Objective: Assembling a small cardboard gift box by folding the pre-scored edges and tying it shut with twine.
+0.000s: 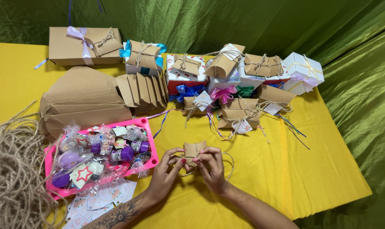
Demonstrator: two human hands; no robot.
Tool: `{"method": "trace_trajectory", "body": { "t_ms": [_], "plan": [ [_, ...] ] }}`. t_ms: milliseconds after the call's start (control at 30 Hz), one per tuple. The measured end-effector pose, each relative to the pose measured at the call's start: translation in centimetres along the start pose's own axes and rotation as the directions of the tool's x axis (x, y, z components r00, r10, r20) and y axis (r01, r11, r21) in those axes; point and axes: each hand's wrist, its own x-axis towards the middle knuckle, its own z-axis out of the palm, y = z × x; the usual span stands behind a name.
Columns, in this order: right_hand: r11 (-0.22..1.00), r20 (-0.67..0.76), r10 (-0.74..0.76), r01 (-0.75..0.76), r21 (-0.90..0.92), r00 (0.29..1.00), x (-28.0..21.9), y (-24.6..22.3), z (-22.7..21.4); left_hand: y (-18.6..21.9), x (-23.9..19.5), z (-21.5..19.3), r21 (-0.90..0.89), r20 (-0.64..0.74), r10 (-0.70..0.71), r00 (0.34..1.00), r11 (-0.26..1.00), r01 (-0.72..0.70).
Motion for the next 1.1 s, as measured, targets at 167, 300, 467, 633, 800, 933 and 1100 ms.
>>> {"method": "trace_trajectory", "body": {
  "t_ms": [167,300,467,633,800,933,1100],
  "plan": [
    [1.000,-0.004,-0.011,0.011,-0.020,1.000,0.1,-0.1,0.0,-0.7,0.0,-0.1,0.069,-0.064,-0.013,0.998,0.997,0.017],
    [1.000,-0.006,0.003,-0.003,-0.007,1.000,0.0,0.0,0.0,-0.8,-0.1,-0.3,0.091,-0.088,0.002,0.996,0.996,0.006],
    [1.000,-0.016,-0.004,0.004,-0.012,1.000,0.5,-0.5,-0.1,-0.5,0.0,-0.2,0.094,-0.118,0.045,0.992,0.995,-0.034],
    [1.000,-0.002,-0.010,0.010,-0.007,1.000,0.2,-0.2,0.0,0.1,-0.2,-0.4,0.229,-0.125,0.205,0.971,0.958,-0.172],
    [1.000,0.001,-0.010,0.010,0.010,1.000,0.4,-0.3,0.0,-0.7,0.0,-0.5,0.246,-0.082,0.277,0.957,0.937,-0.249],
    [0.999,0.012,-0.042,0.042,-0.005,0.999,0.4,-0.2,0.1,-1.3,0.2,-0.6,0.247,-0.002,0.337,0.941,0.912,-0.327],
    [0.919,0.020,-0.355,0.353,-0.177,0.935,1.1,-3.1,0.0,-0.6,0.1,-0.5,0.250,-0.017,0.226,0.974,0.944,-0.214]
  ]
}}
